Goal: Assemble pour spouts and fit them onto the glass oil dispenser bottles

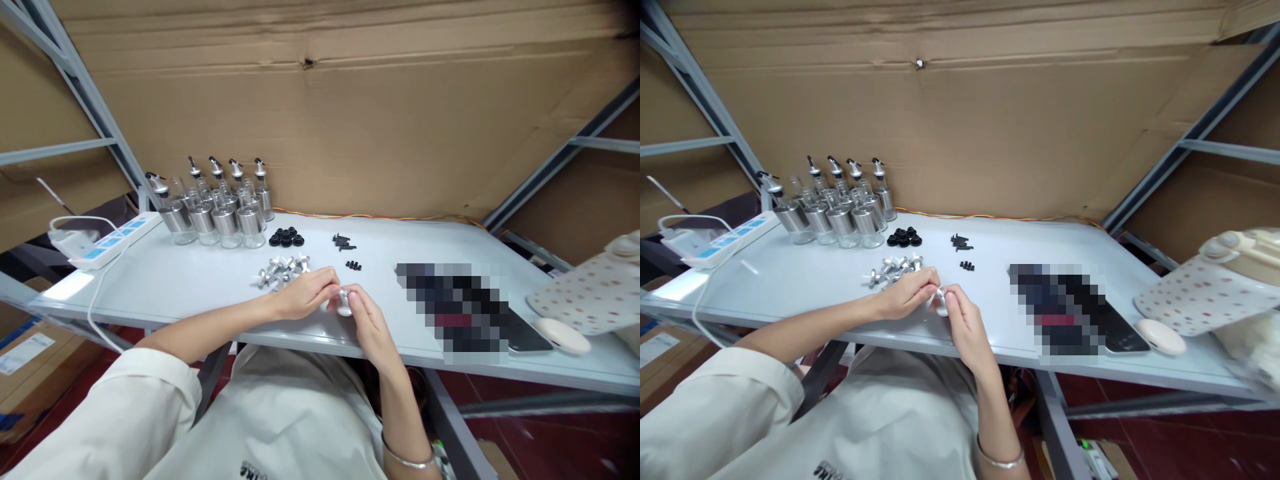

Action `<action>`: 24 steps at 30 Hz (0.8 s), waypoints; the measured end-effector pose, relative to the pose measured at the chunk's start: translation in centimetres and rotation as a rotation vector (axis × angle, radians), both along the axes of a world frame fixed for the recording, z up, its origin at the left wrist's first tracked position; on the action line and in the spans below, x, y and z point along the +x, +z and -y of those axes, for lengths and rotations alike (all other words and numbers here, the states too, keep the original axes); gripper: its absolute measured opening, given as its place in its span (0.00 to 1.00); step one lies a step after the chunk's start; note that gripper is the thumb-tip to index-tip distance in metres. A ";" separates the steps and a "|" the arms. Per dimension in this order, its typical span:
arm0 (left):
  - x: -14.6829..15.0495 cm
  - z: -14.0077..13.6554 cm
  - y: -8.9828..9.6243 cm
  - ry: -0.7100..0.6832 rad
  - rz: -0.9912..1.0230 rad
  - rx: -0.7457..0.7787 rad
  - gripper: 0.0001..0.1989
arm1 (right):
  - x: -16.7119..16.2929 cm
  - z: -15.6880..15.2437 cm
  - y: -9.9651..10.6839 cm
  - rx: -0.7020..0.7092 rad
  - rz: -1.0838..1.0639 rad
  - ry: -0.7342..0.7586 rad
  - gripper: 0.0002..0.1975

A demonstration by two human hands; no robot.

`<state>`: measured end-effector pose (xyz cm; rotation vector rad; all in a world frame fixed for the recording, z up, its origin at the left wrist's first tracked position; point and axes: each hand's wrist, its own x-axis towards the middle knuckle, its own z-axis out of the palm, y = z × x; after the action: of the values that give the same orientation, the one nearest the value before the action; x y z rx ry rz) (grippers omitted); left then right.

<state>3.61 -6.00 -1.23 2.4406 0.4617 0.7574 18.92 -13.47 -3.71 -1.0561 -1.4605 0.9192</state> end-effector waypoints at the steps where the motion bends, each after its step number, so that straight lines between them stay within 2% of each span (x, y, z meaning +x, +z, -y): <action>1: 0.0 0.0 0.0 0.014 0.007 -0.006 0.17 | 0.0 0.0 0.1 0.042 0.039 -0.018 0.16; 4: -0.1 -0.1 0.0 0.036 -0.008 0.006 0.19 | 0.0 -0.1 0.2 0.116 0.062 -0.023 0.15; 10: 0.1 0.1 0.3 0.054 -0.024 -0.024 0.21 | 0.1 0.1 -0.3 -0.008 -0.030 0.062 0.14; 15: 0.5 0.3 0.4 0.048 0.001 -0.102 0.20 | 0.0 0.2 -0.3 -0.016 -0.010 0.036 0.13; 20: 0.4 0.2 0.4 0.046 -0.001 -0.145 0.19 | -0.3 0.3 0.0 0.049 0.115 -0.064 0.09; 24: 0.2 -0.1 0.2 0.079 -0.011 -0.141 0.19 | -0.7 0.3 -0.1 0.180 0.193 -0.133 0.04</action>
<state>3.84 -5.92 -1.04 2.3078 0.5985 0.7184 18.26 -13.81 -3.80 -1.1162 -1.5785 0.5920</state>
